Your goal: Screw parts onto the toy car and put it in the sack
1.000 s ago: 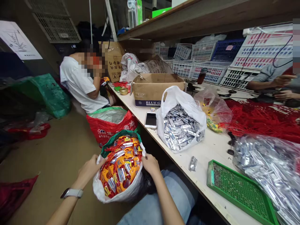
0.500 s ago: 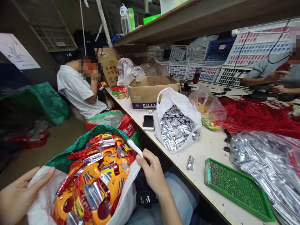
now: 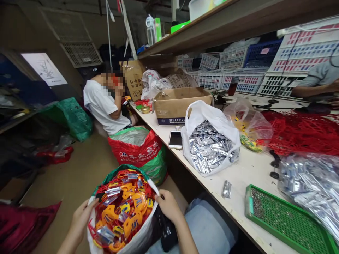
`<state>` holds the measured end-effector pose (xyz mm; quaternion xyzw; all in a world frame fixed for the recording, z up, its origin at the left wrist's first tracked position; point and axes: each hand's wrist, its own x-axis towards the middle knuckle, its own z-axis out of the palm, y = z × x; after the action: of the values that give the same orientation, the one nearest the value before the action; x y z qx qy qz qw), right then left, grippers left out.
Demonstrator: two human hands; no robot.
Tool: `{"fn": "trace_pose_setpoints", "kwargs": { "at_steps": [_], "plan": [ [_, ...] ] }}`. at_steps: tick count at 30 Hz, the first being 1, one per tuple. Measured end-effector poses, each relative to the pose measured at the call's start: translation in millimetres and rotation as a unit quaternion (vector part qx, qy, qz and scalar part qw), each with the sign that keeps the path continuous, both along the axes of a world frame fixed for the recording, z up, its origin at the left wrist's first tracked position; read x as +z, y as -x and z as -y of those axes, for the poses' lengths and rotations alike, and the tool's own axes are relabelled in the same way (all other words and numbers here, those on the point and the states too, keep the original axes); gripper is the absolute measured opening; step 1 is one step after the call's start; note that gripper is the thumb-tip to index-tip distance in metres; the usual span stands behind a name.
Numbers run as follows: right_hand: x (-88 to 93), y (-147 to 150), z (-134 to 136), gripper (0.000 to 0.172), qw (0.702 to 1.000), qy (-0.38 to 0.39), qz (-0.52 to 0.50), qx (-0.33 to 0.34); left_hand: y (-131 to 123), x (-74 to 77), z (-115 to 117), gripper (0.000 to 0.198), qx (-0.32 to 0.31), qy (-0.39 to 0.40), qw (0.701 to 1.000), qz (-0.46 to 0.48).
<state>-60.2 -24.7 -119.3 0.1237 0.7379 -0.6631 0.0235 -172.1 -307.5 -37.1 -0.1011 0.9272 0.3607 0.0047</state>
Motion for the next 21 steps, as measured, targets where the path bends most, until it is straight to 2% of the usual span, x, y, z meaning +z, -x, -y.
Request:
{"fn": "trace_pose_setpoints", "kwargs": {
  "at_steps": [4, 6, 7, 8, 10, 12, 13, 14, 16, 19, 21],
  "plan": [
    [-3.2, 0.5, -0.3, 0.050, 1.000, 0.007, 0.005, 0.003, 1.5, 11.6, 11.4, 0.059, 0.034, 0.010, 0.999, -0.005],
    [-5.2, -0.9, -0.1, 0.051, 1.000, 0.008, 0.001, 0.003, -2.9, 12.9, 9.8, 0.068, 0.042, 0.038, 0.996, -0.071],
    [-5.7, -1.5, 0.2, 0.050, 1.000, 0.007, 0.000, 0.003, -6.7, 11.6, 5.9, 0.073, 0.017, 0.058, 0.991, -0.118],
    [-5.6, -2.0, 0.7, 0.050, 1.000, 0.007, 0.000, 0.005, -11.6, 9.1, -0.1, 0.077, -0.038, 0.081, 0.983, -0.159],
    [-4.3, -2.8, 1.6, 0.049, 1.000, 0.005, 0.001, 0.005, -23.3, 1.0, -17.7, 0.076, -0.216, 0.142, 0.949, -0.183],
    [-2.2, -3.5, 2.3, 0.049, 1.000, 0.002, 0.004, 0.003, -34.2, -8.6, -39.5, 0.067, -0.380, 0.219, 0.891, -0.118],
    [-1.2, -3.9, 2.4, 0.049, 1.000, 0.000, 0.005, 0.002, -37.9, -12.7, -50.2, 0.064, -0.422, 0.260, 0.865, -0.079],
    [-0.4, -4.4, 2.3, 0.049, 1.000, -0.002, 0.005, 0.001, -39.8, -15.8, -60.0, 0.063, -0.438, 0.299, 0.846, -0.049],
    [1.0, -5.1, 1.8, 0.048, 1.000, -0.004, 0.005, 0.001, -38.0, -17.9, -75.3, 0.063, -0.426, 0.352, 0.833, -0.016],
    [3.1, -5.6, 1.3, 0.047, 1.000, -0.009, 0.005, 0.002, -28.2, -15.0, -86.0, 0.062, -0.392, 0.375, 0.840, -0.009],
    [5.0, -6.2, 1.6, 0.047, 1.000, -0.012, 0.005, 0.001, -24.8, -15.7, -84.8, 0.062, -0.388, 0.374, 0.842, -0.014]
  ]
}}
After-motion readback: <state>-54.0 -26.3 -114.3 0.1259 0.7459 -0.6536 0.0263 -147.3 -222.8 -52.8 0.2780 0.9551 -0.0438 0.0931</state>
